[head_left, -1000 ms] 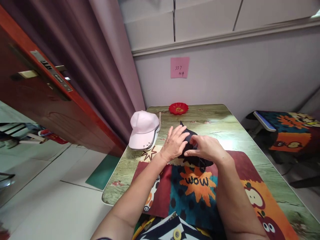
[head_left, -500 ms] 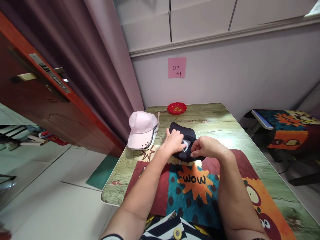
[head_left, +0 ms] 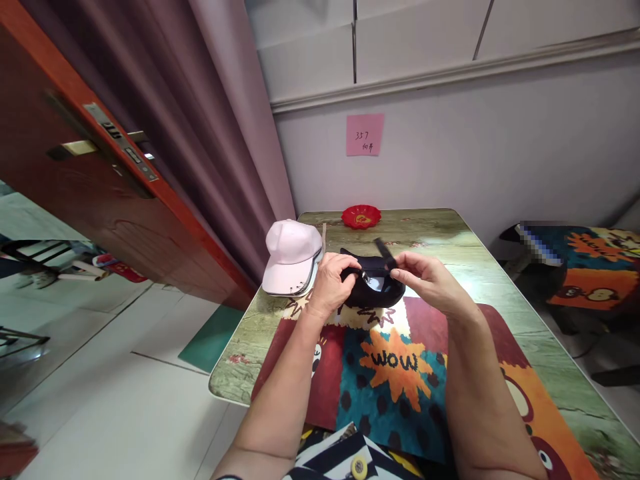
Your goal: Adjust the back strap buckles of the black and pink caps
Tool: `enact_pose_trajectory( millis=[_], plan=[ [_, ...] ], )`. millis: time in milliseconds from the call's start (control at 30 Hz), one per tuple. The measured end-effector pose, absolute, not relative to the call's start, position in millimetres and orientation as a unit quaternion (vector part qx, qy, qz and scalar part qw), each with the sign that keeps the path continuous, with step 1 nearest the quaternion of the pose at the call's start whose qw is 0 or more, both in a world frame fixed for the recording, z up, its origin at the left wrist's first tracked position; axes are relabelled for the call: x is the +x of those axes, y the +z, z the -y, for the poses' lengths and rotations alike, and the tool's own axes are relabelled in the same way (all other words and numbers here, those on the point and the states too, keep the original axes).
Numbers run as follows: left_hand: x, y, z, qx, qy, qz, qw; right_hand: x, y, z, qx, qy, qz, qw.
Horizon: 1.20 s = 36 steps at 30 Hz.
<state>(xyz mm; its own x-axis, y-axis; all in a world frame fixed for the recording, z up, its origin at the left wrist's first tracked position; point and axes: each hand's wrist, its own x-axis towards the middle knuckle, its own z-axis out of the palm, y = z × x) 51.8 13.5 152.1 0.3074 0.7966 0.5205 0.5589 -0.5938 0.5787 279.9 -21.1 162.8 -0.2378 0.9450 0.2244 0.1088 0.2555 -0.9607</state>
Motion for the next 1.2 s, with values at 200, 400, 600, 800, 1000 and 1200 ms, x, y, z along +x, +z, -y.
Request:
enact_pose_trajectory(
  millis=[200, 400, 600, 800, 1000, 1200],
  plan=[
    [57.5, 149.7, -10.9, 0.749, 0.402, -0.495, 0.179, 268.2, 156.7, 11.5, -0.415, 0.468, 0.544, 0.559],
    [63.6, 147.3, -13.0, 0.693, 0.437, -0.498, 0.282, 250.3, 147.7, 4.6, -0.448, 0.473, 0.592, 0.474],
    [68.8, 149.0, -8.6, 0.706, 0.431, -0.488, 0.278, 245.6, 141.3, 2.0, -0.468, 0.431, 0.62, 0.46],
    [75.9, 148.4, -2.3, 0.779, 0.435, -0.418, 0.171, 245.3, 132.8, -4.1, -0.477, 0.405, 0.603, 0.495],
    [81.0, 140.9, -2.3, 0.778, 0.469, -0.399, 0.124, 240.1, 130.9, -4.6, -0.482, 0.409, 0.556, 0.54],
    [78.3, 136.5, -4.4, 0.778, 0.492, -0.373, 0.117, 238.2, 141.1, -0.3, -0.485, 0.434, 0.517, 0.556]
  ],
)
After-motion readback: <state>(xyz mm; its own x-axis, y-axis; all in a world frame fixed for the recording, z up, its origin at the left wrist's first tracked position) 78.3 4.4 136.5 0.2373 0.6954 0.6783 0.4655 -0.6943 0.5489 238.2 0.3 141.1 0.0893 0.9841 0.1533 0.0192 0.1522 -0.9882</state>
